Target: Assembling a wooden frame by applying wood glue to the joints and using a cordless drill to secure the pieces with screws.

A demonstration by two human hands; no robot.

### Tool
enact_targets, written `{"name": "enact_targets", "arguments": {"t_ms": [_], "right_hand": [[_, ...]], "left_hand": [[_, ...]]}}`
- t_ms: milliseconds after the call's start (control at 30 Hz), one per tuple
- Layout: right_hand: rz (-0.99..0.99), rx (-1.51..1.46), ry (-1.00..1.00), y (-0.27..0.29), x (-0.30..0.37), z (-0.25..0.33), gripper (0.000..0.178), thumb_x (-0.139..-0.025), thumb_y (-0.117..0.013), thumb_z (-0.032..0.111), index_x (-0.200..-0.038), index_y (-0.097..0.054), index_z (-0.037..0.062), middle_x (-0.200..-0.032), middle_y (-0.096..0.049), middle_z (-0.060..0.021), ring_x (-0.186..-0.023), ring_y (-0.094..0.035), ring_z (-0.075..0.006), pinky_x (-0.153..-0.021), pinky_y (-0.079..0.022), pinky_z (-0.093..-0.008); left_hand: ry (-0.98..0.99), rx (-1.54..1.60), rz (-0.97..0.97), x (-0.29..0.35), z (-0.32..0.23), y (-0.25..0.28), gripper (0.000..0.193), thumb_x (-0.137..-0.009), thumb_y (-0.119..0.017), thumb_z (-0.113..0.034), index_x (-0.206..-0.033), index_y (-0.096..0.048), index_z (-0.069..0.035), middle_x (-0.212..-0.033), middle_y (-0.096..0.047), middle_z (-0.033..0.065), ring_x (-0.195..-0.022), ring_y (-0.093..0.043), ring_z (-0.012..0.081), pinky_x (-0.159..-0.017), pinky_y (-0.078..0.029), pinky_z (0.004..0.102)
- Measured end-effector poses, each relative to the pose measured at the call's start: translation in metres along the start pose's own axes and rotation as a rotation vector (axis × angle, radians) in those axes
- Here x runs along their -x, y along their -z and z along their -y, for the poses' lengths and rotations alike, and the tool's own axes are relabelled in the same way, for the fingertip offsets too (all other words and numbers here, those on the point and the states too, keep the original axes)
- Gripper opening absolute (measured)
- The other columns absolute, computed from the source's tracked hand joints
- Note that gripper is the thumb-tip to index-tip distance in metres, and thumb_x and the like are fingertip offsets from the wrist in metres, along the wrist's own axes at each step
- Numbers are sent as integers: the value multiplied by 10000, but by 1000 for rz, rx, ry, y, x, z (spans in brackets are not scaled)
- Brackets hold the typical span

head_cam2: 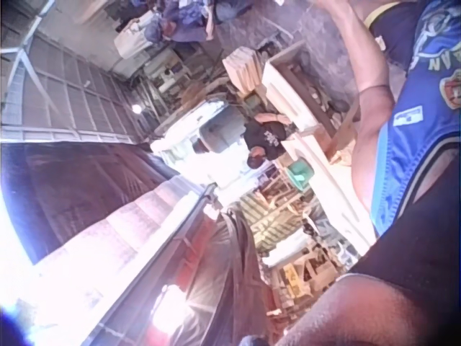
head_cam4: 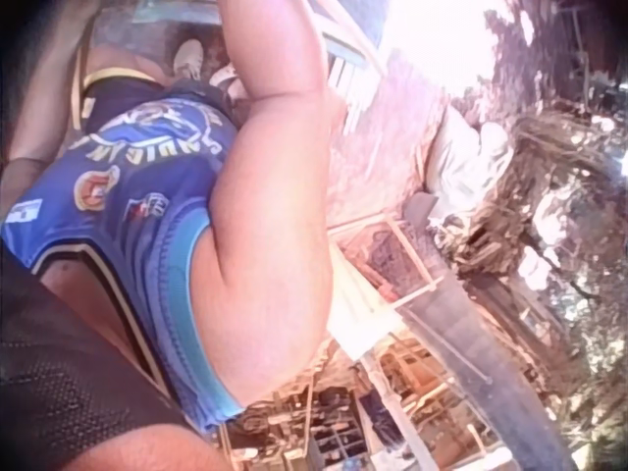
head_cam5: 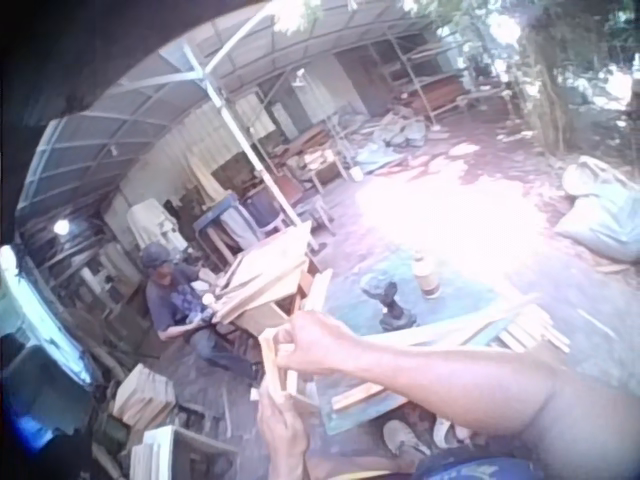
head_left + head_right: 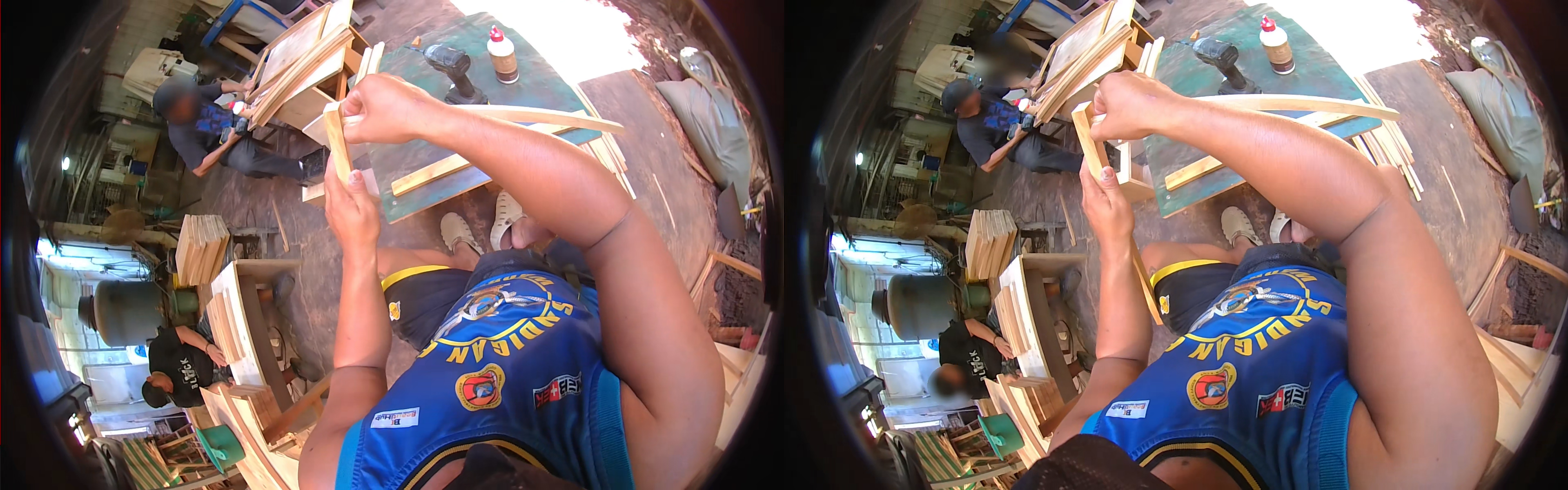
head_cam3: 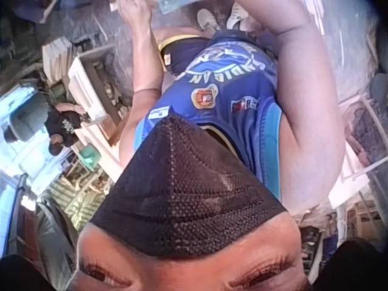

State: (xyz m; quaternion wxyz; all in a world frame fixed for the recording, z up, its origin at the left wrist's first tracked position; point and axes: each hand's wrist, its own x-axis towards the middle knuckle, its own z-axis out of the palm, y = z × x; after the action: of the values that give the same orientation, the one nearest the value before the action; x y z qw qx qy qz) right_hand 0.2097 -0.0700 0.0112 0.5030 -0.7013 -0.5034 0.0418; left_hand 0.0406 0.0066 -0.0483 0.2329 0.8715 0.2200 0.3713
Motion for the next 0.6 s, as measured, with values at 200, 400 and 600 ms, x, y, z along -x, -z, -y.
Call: {"name": "enact_targets", "arguments": {"t_ms": [200,400,600], "right_hand": [[-94,-243,-136,13,-14,-16,291,-789,-556,235,-657,-651,-7,-543,-582,-91,-524,-561,-149,-549,-454,-331],[17,-53,26,18,3,-7,263,-777,-587,216,-866,-685,-11,-750,-669,-150,-676,-651,-214,-643,-498,-339],[26,269,152,24,13,6,299,-757,-659,197,-1016,-693,52,-836,-673,-179,-836,-647,-356,-771,-516,-415]], "left_hand": [[-162,-49,-36,2,-4,-12,418,-969,-455,-270,-1313,-456,-33,-1216,-562,217,-1101,-550,394,-910,-438,418],[22,112,60,-9,6,-5,405,-995,-425,-340,-1228,-505,-18,-952,-598,102,-792,-562,172,-708,-454,301],[77,272,103,-13,0,-6,407,-993,-425,-362,-1202,-515,-24,-887,-571,45,-729,-518,111,-630,-427,267]]}}
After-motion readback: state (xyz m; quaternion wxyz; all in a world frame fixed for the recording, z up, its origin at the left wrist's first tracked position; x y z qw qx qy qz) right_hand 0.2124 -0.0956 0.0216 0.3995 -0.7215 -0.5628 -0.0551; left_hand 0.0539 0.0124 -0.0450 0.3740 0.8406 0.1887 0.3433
